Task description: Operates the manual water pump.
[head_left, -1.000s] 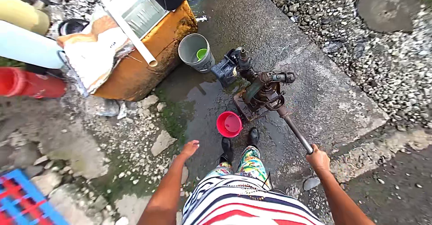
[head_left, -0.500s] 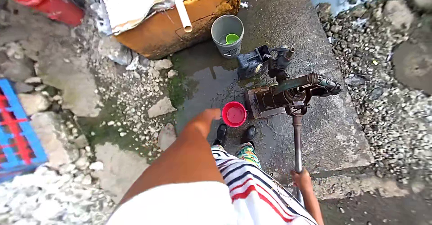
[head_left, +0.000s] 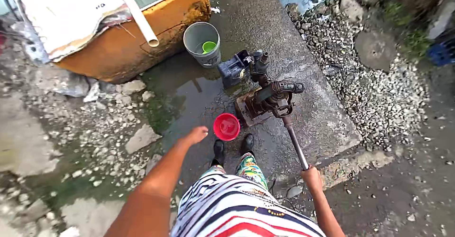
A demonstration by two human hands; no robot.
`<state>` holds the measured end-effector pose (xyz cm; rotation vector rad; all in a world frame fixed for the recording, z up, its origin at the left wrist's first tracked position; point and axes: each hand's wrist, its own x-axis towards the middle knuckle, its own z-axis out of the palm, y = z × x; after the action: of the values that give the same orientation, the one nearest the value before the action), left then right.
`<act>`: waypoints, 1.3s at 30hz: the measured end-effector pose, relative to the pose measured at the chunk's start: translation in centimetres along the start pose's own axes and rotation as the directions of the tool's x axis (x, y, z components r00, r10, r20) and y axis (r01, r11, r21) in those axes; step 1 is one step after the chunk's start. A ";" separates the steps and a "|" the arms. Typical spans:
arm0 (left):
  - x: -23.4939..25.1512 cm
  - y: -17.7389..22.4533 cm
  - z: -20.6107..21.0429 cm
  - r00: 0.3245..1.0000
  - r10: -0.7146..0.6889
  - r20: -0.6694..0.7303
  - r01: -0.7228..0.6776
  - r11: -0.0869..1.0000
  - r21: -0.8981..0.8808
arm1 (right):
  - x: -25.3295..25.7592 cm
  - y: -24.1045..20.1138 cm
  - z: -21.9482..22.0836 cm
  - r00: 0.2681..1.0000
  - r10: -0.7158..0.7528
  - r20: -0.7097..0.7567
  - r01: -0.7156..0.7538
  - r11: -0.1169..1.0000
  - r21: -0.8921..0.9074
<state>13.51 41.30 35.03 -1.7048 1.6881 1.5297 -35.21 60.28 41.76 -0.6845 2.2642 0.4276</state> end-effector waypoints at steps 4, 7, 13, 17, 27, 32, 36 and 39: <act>-5.8 -5.2 2.9 0.950 -0.310 0.036 0.311 0.949 -0.043 | 6.1 1.1 1.2 0.996 -0.054 -0.072 0.050 0.997 -0.064; -8.5 -8.7 4.4 0.893 -0.443 0.080 0.442 0.896 0.037 | 10.5 1.0 3.3 0.993 -0.111 -0.051 0.107 0.992 -0.070; -10.6 -8.7 4.3 0.870 -0.492 0.017 0.489 0.859 -0.152 | 14.5 -1.8 7.0 0.989 -0.047 0.138 0.019 0.980 0.198; -8.5 -7.6 4.0 0.910 -0.414 -0.011 0.405 0.897 -0.176 | 9.6 -1.4 9.5 0.965 -0.122 0.233 0.054 0.959 0.278; -2.6 -5.9 5.4 0.965 -0.257 0.049 0.261 0.937 -0.232 | -12.3 -3.7 -10.2 0.994 -0.101 -0.041 0.088 0.965 -0.245; -2.8 -5.3 5.6 0.959 -0.278 0.054 0.283 0.927 -0.247 | -7.5 -3.0 -6.8 0.995 -0.049 0.086 0.060 0.990 -0.124; -4.0 -6.0 5.3 0.939 -0.342 0.039 0.342 0.914 -0.219 | 0.6 0.0 -0.4 1.000 -0.026 -0.005 0.026 0.999 -0.029; -5.2 -6.6 4.8 0.918 -0.396 0.000 0.388 0.899 -0.203 | 5.9 1.3 -0.1 0.996 -0.079 -0.041 0.074 0.992 -0.106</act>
<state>18.28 49.72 34.37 -2.0383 1.1375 1.5108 -39.54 59.21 37.65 -0.8392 2.2621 0.5002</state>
